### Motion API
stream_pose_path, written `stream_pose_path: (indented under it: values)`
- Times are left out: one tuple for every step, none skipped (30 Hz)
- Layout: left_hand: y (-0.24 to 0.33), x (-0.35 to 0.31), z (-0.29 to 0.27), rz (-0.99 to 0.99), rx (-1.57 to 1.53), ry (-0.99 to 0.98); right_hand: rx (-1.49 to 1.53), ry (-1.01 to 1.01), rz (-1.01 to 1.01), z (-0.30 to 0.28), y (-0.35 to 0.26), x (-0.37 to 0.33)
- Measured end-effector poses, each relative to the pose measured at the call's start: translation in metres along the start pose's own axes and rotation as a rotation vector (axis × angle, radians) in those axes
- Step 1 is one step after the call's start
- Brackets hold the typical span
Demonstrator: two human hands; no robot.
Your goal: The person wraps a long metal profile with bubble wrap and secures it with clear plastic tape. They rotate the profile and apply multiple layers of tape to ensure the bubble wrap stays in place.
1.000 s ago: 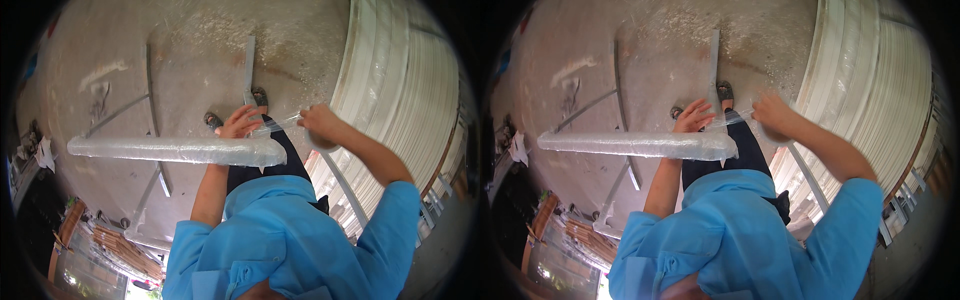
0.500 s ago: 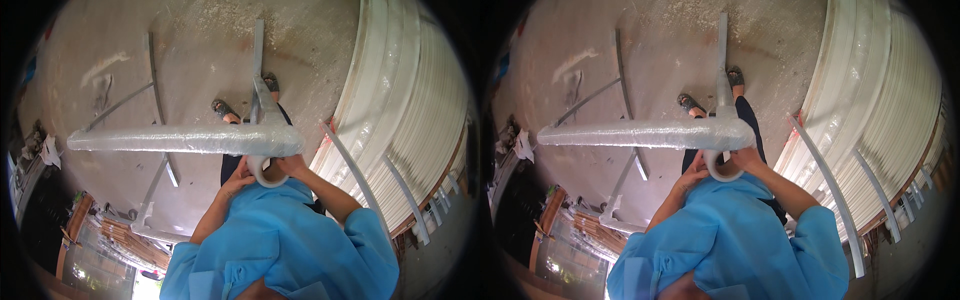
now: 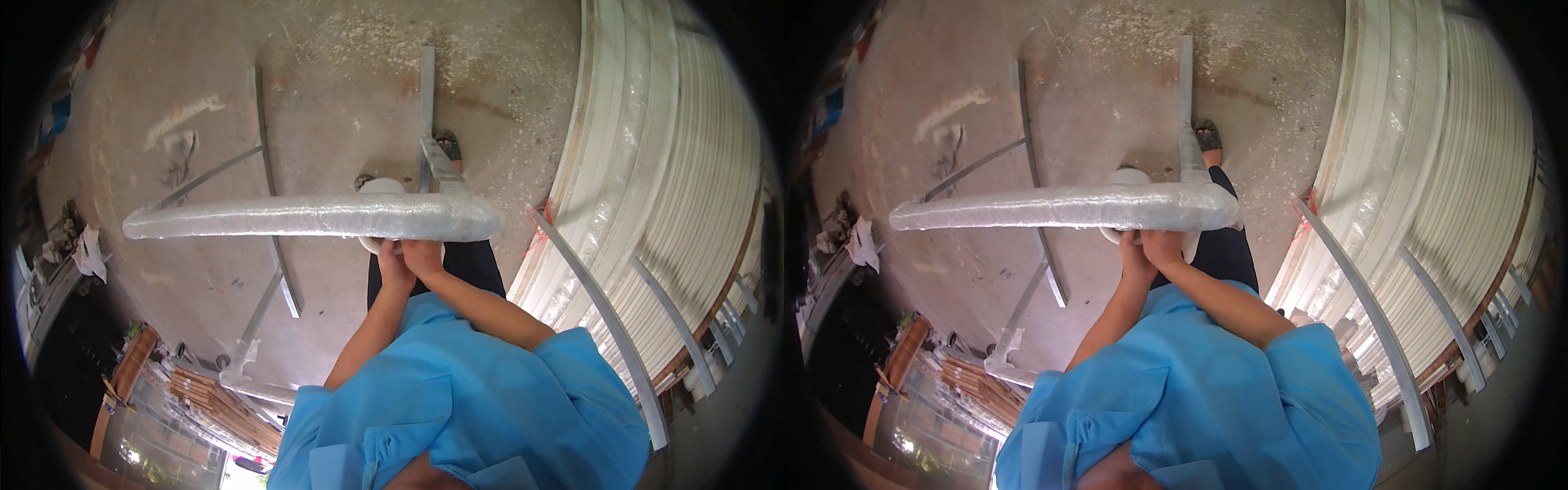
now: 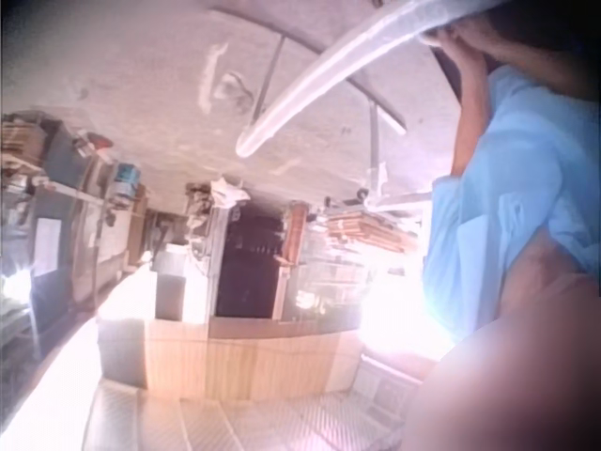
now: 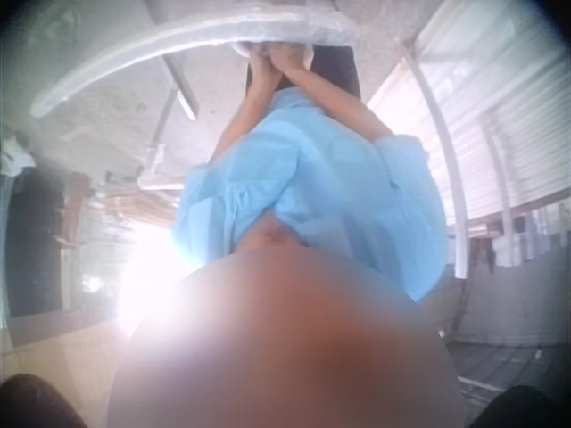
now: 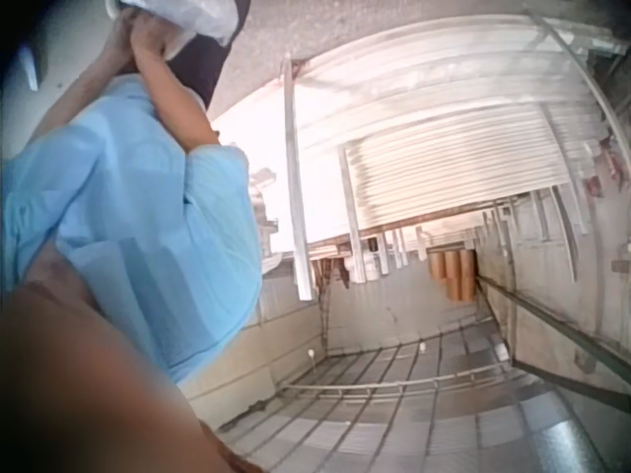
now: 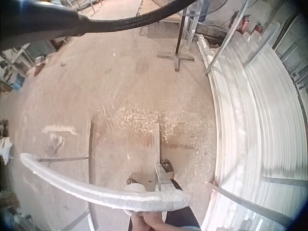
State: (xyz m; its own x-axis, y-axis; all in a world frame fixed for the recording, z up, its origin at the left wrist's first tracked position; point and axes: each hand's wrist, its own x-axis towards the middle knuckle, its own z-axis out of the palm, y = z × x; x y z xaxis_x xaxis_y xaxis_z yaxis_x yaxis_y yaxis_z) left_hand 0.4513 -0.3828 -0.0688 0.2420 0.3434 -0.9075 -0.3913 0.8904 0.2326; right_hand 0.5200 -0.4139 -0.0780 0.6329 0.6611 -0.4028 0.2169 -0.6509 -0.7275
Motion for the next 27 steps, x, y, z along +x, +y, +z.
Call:
stream_pose_path:
  values:
    - [0.004,0.01,0.007,0.103,0.017,-0.068,0.024,-0.005,-0.053,0.001,-0.001,0.001]
    - [0.012,0.022,0.015,0.22,0.038,-0.112,0.049,-0.007,-0.086,-0.005,0.0,0.002]
    - [0.023,0.033,0.023,0.334,0.056,-0.165,0.094,-0.031,-0.135,-0.012,0.001,0.002]
    - [0.036,0.041,0.03,0.331,0.008,-0.218,0.107,-0.112,-0.074,-0.022,0.002,0.003]
    - [0.05,0.049,0.039,0.296,-0.037,-0.204,0.138,-0.214,-0.035,-0.046,0.007,0.001]
    - [0.063,0.06,0.051,0.245,-0.041,-0.225,0.19,-0.282,-0.058,-0.074,0.012,0.003]
    - [0.076,0.07,0.064,0.161,-0.038,-0.162,0.052,-0.376,-0.099,-0.102,0.017,0.01]
    - [0.083,0.076,0.077,0.097,-0.039,-0.151,-0.103,-0.482,-0.132,-0.133,0.02,0.017]
    - [0.084,0.078,0.088,0.083,-0.032,-0.133,-0.069,-0.536,-0.01,-0.164,0.02,0.03]
    - [0.085,0.081,0.098,0.09,-0.026,-0.169,-0.127,-0.649,0.245,-0.194,0.017,0.047]
    - [0.084,0.084,0.109,0.092,0.006,-0.156,-0.14,-0.549,0.161,-0.217,0.008,0.071]
    - [0.082,0.086,0.118,0.118,0.042,-0.23,-0.213,-0.478,0.186,-0.235,-0.007,0.099]
    - [0.08,0.088,0.126,0.138,0.105,-0.255,-0.176,-0.281,0.031,-0.245,-0.028,0.125]
    - [0.077,0.088,0.132,0.158,0.17,-0.28,-0.199,-0.195,-0.18,-0.252,-0.052,0.149]
    - [0.076,0.088,0.135,0.139,0.163,-0.344,-0.246,-0.094,-0.594,-0.248,-0.077,0.167]
    - [0.075,0.086,0.137,0.133,0.178,-0.309,-0.361,-0.177,-0.843,-0.232,-0.101,0.187]
    - [0.075,0.085,0.138,0.136,0.19,-0.314,-0.482,-0.242,-0.977,-0.206,-0.122,0.197]
    - [0.075,0.083,0.139,0.14,0.189,-0.347,-0.54,-0.222,-1.234,-0.18,-0.14,0.204]
    - [0.076,0.08,0.139,0.151,0.203,-0.319,-0.8,-0.348,-1.293,-0.15,-0.154,0.205]
    - [0.077,0.077,0.138,0.161,0.208,-0.32,-1.025,-0.445,-1.373,-0.126,-0.164,0.203]
    - [0.077,0.074,0.139,0.168,0.213,-0.324,-1.197,-0.472,-1.461,-0.112,-0.164,0.203]
    - [0.077,0.071,0.139,0.165,0.229,-0.339,-1.341,-0.495,-1.514,-0.099,-0.16,0.203]
    - [0.076,0.068,0.141,0.162,0.256,-0.359,-1.439,-0.653,-1.418,-0.084,-0.159,0.204]
    - [0.075,0.066,0.143,0.15,0.285,-0.382,-1.487,-0.772,-1.311,-0.075,-0.156,0.207]
    - [0.074,0.064,0.145,0.129,0.324,-0.419,-1.533,-0.887,-1.201,-0.075,-0.15,0.214]
    - [0.073,0.062,0.147,0.092,0.341,-0.458,-1.434,-0.921,-1.239,-0.079,-0.144,0.223]
    - [0.072,0.061,0.149,0.058,0.341,-0.554,-1.339,-0.953,-1.278,-0.091,-0.136,0.234]
